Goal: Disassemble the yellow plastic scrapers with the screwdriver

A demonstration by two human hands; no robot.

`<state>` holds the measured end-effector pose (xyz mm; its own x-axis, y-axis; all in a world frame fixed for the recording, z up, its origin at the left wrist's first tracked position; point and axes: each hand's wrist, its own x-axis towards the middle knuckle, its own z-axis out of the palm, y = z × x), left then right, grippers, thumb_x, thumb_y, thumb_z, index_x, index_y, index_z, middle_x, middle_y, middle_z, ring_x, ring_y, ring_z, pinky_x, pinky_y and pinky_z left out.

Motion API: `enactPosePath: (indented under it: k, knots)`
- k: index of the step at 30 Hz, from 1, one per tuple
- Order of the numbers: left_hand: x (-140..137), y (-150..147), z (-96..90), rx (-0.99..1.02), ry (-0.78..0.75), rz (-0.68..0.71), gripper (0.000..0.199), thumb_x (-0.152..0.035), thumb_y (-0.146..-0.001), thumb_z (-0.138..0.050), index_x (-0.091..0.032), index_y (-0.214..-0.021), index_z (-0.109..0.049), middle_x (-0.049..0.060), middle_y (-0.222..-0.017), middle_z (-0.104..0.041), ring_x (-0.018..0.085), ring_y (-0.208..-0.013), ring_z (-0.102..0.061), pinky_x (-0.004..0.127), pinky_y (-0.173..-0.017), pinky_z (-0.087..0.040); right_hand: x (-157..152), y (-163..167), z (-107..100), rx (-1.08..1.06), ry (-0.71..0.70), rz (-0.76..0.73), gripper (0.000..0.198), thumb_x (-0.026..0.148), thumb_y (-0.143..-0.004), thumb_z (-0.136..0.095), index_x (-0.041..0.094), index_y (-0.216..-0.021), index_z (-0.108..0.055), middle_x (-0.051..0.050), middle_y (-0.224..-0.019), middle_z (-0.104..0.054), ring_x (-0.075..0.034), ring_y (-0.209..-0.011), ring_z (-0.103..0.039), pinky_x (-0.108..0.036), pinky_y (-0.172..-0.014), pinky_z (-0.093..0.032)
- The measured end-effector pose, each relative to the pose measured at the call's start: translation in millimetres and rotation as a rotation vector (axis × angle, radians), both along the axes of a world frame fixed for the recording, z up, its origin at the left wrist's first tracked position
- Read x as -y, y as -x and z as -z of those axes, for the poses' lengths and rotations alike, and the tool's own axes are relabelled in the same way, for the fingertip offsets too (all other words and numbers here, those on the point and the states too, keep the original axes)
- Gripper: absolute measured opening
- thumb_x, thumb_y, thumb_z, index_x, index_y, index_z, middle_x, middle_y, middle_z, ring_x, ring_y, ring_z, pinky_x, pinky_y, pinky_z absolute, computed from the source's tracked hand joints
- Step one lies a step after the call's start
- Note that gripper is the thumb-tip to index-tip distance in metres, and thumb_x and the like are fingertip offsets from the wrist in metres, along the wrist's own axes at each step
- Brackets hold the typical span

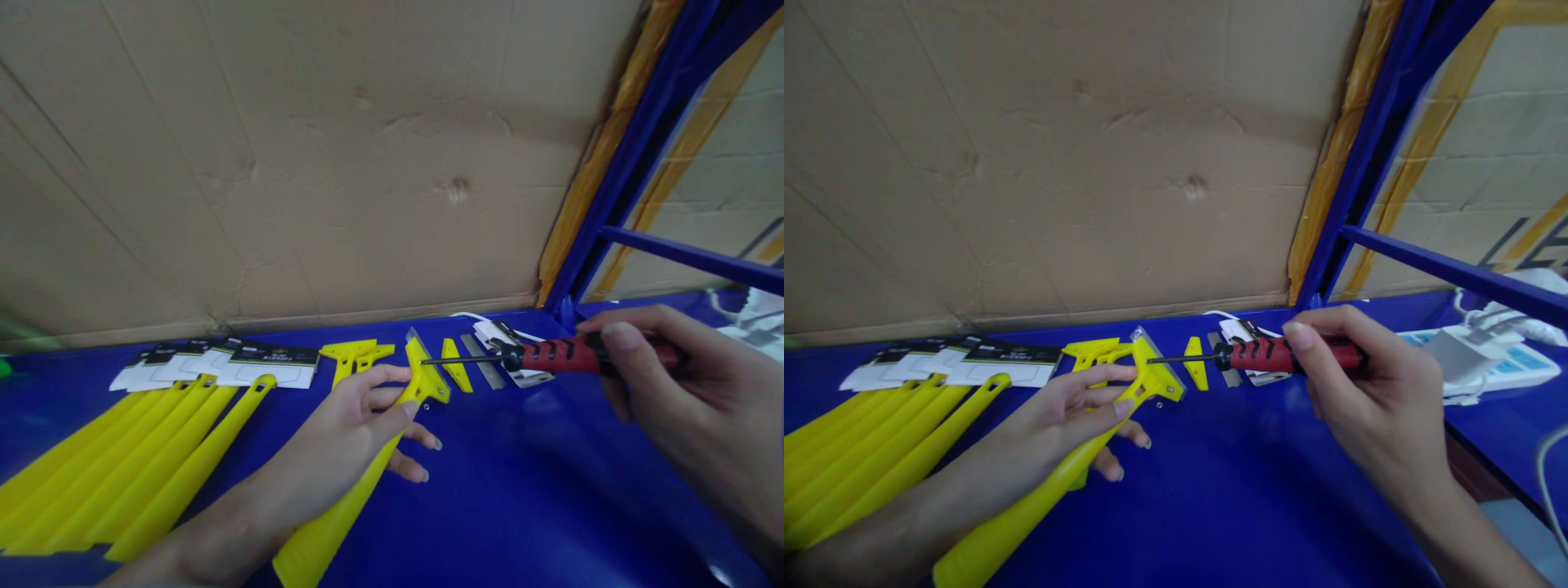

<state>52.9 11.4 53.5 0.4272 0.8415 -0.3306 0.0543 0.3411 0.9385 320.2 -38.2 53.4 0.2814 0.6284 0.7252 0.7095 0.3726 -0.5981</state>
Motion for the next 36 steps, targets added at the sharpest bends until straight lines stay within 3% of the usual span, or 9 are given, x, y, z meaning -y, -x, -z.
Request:
enactPosePath:
  k: [4, 9, 14, 18, 23, 27, 31, 34, 36]
  knots:
    - [0, 2, -4.2, -0.028, -0.087, -0.026, 0.066, -0.023, -0.08, -0.084, -0.011, -0.138, -0.055, 0.008, -0.082, -0.075, 0.023, -0.07, -0.075, 0.024, -0.05, -0.054, 3, -3, -5, 0.083, -0.024, -0.049, 0.011, 0.04, -0.093, -0.071, 0.031, -0.087, -0.074, 0.004, -0.056, -0.065, -0.013, -0.044, -0.057, -0.025, -0.04, -0.042]
    - [-4, 8, -4.8, -0.059, -0.127, 0.02, 0.063, -0.029, -0.083, -0.082, -0.013, -0.138, -0.054, 0.004, -0.076, -0.073, 0.017, -0.052, -0.068, 0.026, -0.05, -0.054, 3, -7, -9, 0.182, -0.048, -0.303, 0.017, 0.028, -0.088, -0.074, 0.035, -0.103, -0.073, -0.002, -0.11, -0.075, -0.024, -0.104, -0.071, -0.035, -0.087, -0.06]
    - [-6, 6, 1.0, -0.071, -0.124, 0.067, 0.066, -0.035, -0.083, -0.083, -0.014, -0.137, -0.052, 0.004, -0.076, -0.073, 0.016, -0.051, -0.066, 0.024, -0.048, -0.053, 1, -6, -8, 0.099, 0.004, -0.16, 0.01, 0.034, -0.095, -0.067, 0.035, -0.095, -0.077, 0.005, -0.068, -0.07, -0.011, -0.046, -0.057, -0.024, -0.041, -0.043]
    - [-4, 4, 4.2, -0.08, -0.117, 0.078, 0.071, -0.039, -0.08, -0.084, -0.013, -0.137, -0.052, 0.005, -0.08, -0.073, 0.019, -0.061, -0.071, 0.025, -0.051, -0.055, -4, -4, -8, 0.013, -0.077, -0.272, 0.036, 0.025, -0.081, -0.078, 0.037, -0.114, -0.074, 0.003, -0.107, -0.076, -0.017, -0.09, -0.073, -0.026, -0.072, -0.059]
    - [-3, 5, 6.7, -0.091, -0.086, 0.072, 0.074, -0.04, -0.08, -0.084, -0.012, -0.139, -0.051, 0.008, -0.085, -0.073, 0.021, -0.066, -0.072, 0.028, -0.055, -0.056, -6, -4, -9, -0.046, 0.004, -0.19, 0.013, 0.035, -0.095, -0.067, 0.031, -0.101, -0.078, 0.005, -0.063, -0.066, -0.009, -0.04, -0.051, -0.023, -0.037, -0.038]
    - [-6, 6, 6.7, -0.112, -0.073, 0.072, 0.076, -0.039, -0.081, -0.083, -0.012, -0.142, -0.048, 0.009, -0.088, -0.074, 0.021, -0.065, -0.072, 0.03, -0.056, -0.058, -10, -5, -10, -0.097, -0.021, -0.322, 0.037, 0.033, -0.087, -0.076, 0.033, -0.123, -0.071, -0.002, -0.108, -0.078, -0.018, -0.083, -0.074, -0.027, -0.064, -0.059]
    - [-9, 6, 8.5, -0.093, -0.081, 0.075, 0.074, -0.038, -0.081, -0.083, -0.012, -0.141, -0.049, 0.01, -0.089, -0.074, 0.022, -0.067, -0.073, 0.028, -0.055, -0.057, -12, -4, -10, -0.128, 0.057, -0.257, 0.016, 0.038, -0.096, -0.065, 0.027, -0.099, -0.076, 0.001, -0.078, -0.074, -0.009, -0.038, -0.055, -0.023, -0.034, -0.042]
    - [-9, 6, 10.9, -0.091, -0.08, 0.088, 0.072, -0.038, -0.08, -0.084, -0.012, -0.139, -0.05, 0.008, -0.085, -0.074, 0.019, -0.062, -0.071, 0.027, -0.053, -0.055, -12, -4, -9, -0.098, -0.021, -0.29, 0.028, 0.029, -0.083, -0.078, 0.029, -0.11, -0.073, -0.001, -0.103, -0.077, -0.017, -0.076, -0.074, -0.024, -0.058, -0.06]
    - [-9, 7, 11.4, -0.096, -0.075, 0.098, 0.072, -0.038, -0.081, -0.084, -0.012, -0.139, -0.05, 0.007, -0.082, -0.073, 0.018, -0.059, -0.069, 0.027, -0.052, -0.055, -12, -3, -8, -0.159, 0.012, -0.352, 0.022, 0.034, -0.087, -0.073, 0.029, -0.109, -0.072, -0.002, -0.101, -0.077, -0.019, -0.077, -0.074, -0.027, -0.057, -0.06]
